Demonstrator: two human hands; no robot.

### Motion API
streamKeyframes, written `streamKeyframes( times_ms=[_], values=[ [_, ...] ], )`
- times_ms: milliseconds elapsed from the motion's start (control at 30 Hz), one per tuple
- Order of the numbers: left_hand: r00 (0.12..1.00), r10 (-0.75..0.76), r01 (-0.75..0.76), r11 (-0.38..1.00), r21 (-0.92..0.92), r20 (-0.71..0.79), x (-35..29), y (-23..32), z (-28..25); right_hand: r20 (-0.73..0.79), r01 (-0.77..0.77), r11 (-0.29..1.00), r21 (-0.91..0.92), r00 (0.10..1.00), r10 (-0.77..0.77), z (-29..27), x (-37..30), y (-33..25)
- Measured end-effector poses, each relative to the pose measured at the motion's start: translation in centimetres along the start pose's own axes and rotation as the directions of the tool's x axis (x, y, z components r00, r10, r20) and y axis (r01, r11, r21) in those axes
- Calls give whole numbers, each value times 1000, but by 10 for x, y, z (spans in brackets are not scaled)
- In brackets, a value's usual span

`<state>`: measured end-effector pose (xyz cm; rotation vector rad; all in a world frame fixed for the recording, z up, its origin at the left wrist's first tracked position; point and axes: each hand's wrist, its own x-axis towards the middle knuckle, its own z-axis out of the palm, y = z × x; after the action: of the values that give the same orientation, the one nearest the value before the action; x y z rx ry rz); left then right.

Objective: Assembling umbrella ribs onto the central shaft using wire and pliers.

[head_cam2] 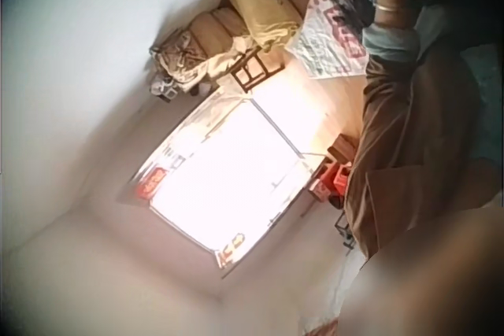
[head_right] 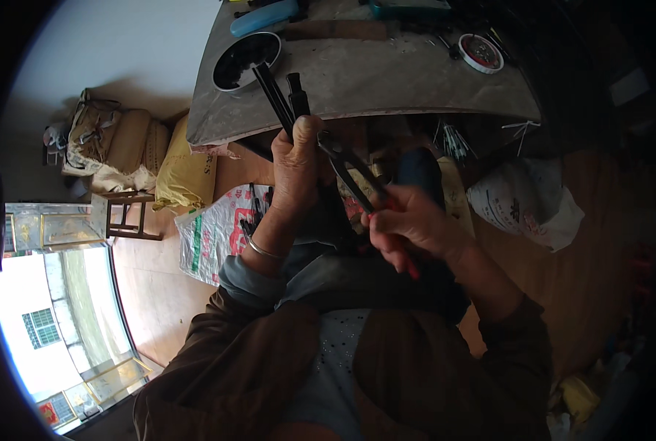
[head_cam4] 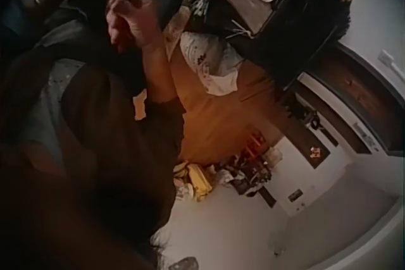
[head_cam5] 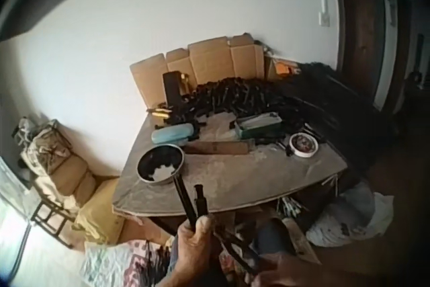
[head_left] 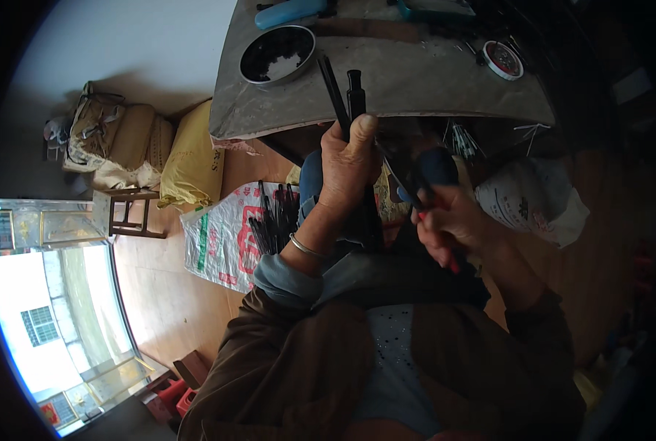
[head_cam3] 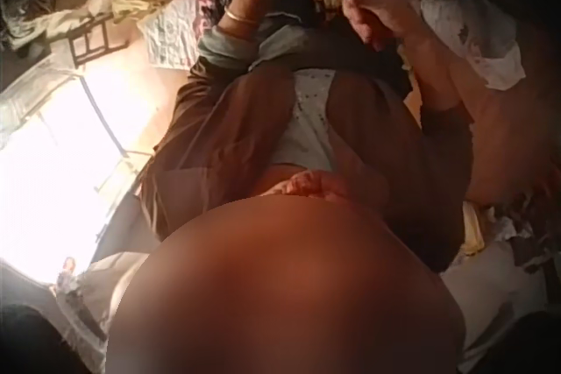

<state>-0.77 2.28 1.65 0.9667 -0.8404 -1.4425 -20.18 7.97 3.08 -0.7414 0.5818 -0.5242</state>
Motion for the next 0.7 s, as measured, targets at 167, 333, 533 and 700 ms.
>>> streamKeyframes(
  times_ms=[167,333,533,700],
  values=[
    [985,67,-80,994,80,160,-5,17,0,43,-255,919,-301,959,280,-11,-8,-16],
    [990,89,-86,996,-32,113,-8,10,-7,-108,100,437,-894,899,-425,-4,-11,-23],
    [976,122,-125,992,4,178,-9,7,-2,15,-125,991,40,992,125,6,-25,-14],
    [985,120,-120,993,-13,125,-12,5,-6,-125,46,603,-797,963,-239,8,-20,-24]
  ],
)
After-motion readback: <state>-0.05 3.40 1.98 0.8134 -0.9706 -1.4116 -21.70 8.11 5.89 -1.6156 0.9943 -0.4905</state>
